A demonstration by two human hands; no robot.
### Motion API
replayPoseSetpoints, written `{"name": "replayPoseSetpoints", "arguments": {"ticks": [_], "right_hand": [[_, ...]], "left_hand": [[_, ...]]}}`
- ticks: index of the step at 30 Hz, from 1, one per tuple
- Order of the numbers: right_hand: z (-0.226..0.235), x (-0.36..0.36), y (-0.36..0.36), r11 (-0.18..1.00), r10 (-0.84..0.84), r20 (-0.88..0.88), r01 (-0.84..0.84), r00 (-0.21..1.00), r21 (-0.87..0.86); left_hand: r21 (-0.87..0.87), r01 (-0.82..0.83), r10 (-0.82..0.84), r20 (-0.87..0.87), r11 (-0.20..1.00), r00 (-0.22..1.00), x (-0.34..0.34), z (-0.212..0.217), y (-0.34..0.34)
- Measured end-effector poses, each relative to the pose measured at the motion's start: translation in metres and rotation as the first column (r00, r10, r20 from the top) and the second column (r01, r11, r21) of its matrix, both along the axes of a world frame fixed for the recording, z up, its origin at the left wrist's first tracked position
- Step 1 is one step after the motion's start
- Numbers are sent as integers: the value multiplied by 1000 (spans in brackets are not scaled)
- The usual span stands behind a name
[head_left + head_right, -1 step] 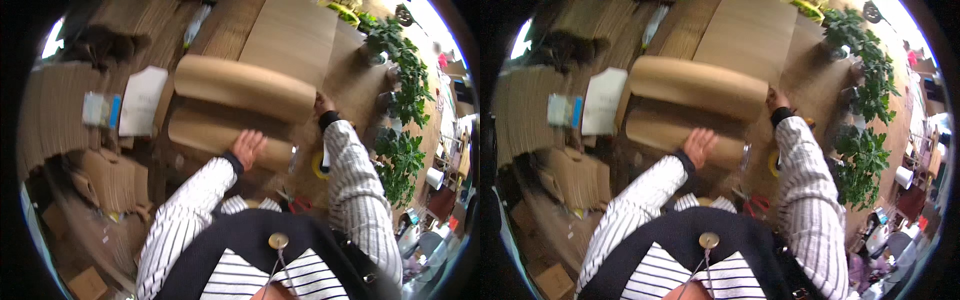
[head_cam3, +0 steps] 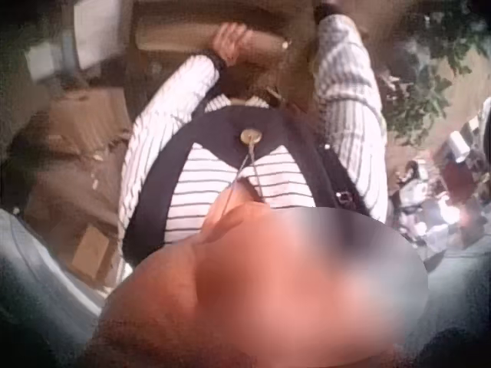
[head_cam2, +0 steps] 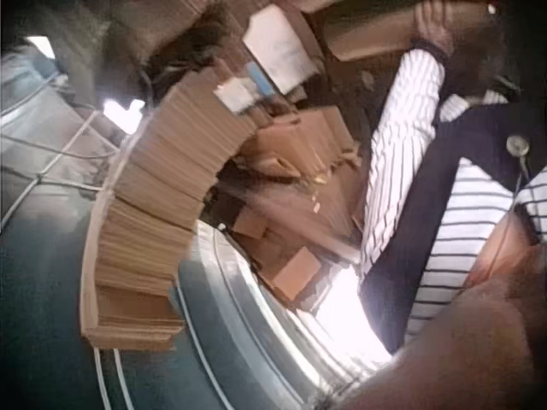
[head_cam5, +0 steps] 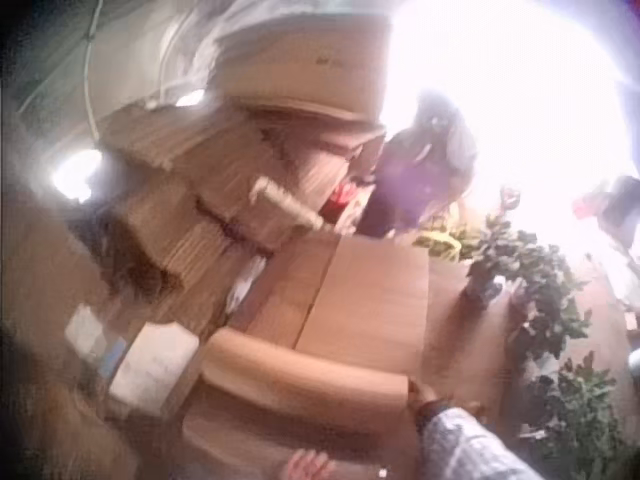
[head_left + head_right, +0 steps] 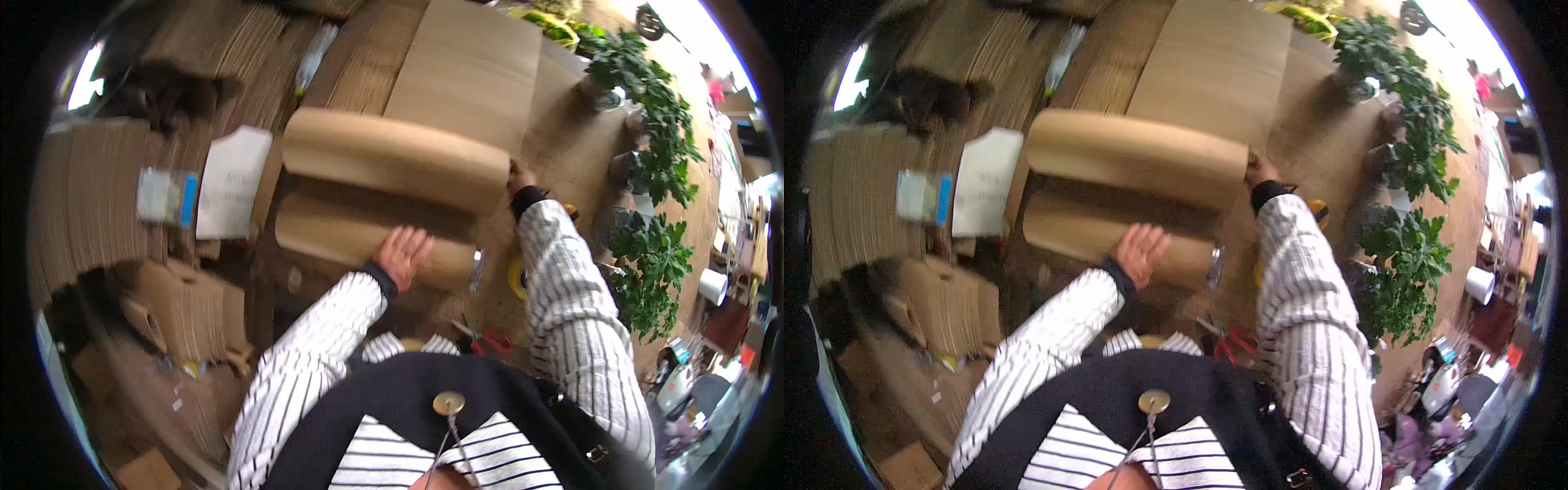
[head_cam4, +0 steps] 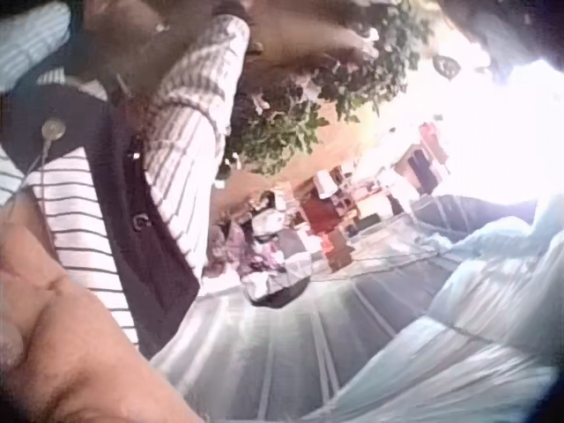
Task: The person assembles cardboard planters by rolling corrugated cardboard into cylinders, inserting a plant, and sealing the seams with tape. They use scissors to trim excess cardboard and a tape dispenser to secure the structure.
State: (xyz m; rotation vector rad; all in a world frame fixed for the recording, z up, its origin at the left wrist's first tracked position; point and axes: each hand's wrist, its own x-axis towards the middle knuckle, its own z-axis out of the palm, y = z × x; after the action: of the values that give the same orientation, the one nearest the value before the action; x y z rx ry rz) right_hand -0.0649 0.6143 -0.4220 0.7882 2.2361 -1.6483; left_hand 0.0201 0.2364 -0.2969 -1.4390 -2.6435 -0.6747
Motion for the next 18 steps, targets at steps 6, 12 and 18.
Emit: {"name": "replayPoseSetpoints", "arguments": {"ticks": [6, 12, 18], "right_hand": [[-21, -5, -44, 928, -133, 64, 147, 989, -343], [30, 34, -73, 712, -252, 7, 190, 968, -676], [336, 16, -189, 888, 441, -625, -215, 644, 406]], "left_hand": [[-214, 40, -11, 133, 976, 991, 0, 3, -1], [-379, 129, -19, 281, 916, 959, -2, 5, 12], [-423, 90, 26, 261, 902, 965, -5, 2, 3]]}}
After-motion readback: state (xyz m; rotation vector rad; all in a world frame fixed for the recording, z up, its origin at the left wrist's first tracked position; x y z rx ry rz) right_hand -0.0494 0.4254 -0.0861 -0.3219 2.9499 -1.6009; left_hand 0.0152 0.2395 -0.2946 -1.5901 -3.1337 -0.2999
